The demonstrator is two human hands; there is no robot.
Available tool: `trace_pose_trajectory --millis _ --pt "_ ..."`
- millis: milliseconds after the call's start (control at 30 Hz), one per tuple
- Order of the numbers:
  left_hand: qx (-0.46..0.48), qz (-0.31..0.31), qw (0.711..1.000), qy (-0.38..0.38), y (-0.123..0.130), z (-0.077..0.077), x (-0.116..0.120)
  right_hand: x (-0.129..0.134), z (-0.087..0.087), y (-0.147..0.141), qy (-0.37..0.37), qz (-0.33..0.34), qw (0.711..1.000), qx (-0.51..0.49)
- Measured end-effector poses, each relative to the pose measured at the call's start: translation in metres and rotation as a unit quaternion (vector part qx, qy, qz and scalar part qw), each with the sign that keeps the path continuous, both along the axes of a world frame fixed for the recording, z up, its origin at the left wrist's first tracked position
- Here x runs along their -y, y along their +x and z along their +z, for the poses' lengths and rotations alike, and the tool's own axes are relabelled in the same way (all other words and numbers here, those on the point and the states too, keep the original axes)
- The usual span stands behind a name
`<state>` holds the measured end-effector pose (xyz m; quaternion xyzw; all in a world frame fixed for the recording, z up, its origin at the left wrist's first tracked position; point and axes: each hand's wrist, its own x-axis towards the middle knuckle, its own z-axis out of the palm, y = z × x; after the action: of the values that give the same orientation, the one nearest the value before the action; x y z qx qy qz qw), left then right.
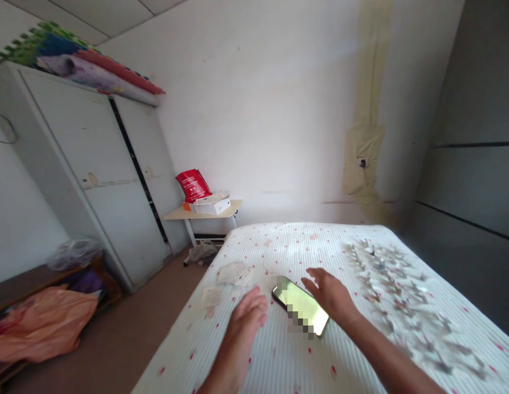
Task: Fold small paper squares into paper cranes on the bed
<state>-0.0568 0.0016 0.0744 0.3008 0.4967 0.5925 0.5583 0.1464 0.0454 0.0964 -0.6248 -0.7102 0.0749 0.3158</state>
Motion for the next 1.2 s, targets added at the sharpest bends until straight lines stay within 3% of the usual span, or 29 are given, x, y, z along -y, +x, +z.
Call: trace_pose_trajectory --millis 100,167,267,367,467,667,767,933,1200 --pt "0.023 -0.025 0.998 -0.051 0.019 -0.03 -0.008 -0.012 -0.048 -0.015 -0.087 -0.026 0.994 0.064" --pt "0.028 -0.008 0.996 -0.082 0.036 -0.049 -0.017 -0.014 -0.068 -0.022 -0.088 -0.041 0.992 0.085" --pt "0.04 0.035 0.998 -0.041 0.059 -0.065 -0.026 -0.011 -0.082 -0.03 -0.07 -0.051 0.995 0.051" --pt "0.052 0.077 0.996 -0.007 0.07 -0.068 -0.028 -0.005 -0.09 -0.039 0.001 -0.033 0.997 -0.075" --pt "0.064 0.097 0.991 0.068 0.066 -0.067 -0.03 0.002 -0.09 -0.051 0.099 -0.012 0.971 -0.218" --pt "0.097 0.079 0.986 0.114 0.039 -0.061 -0.04 0.011 -0.076 -0.083 0.15 0.067 0.927 -0.337" --pt "0.082 0.092 0.984 0.131 0.032 -0.057 -0.038 0.01 -0.076 -0.089 0.144 0.076 0.922 -0.352" --pt "0.059 0.049 0.985 0.157 0.036 -0.049 -0.03 0.01 -0.076 -0.078 0.119 0.031 0.9 -0.418" --pt "0.048 0.074 0.984 0.156 0.043 -0.035 -0.014 0.026 -0.051 -0.073 0.126 0.047 0.859 -0.493"
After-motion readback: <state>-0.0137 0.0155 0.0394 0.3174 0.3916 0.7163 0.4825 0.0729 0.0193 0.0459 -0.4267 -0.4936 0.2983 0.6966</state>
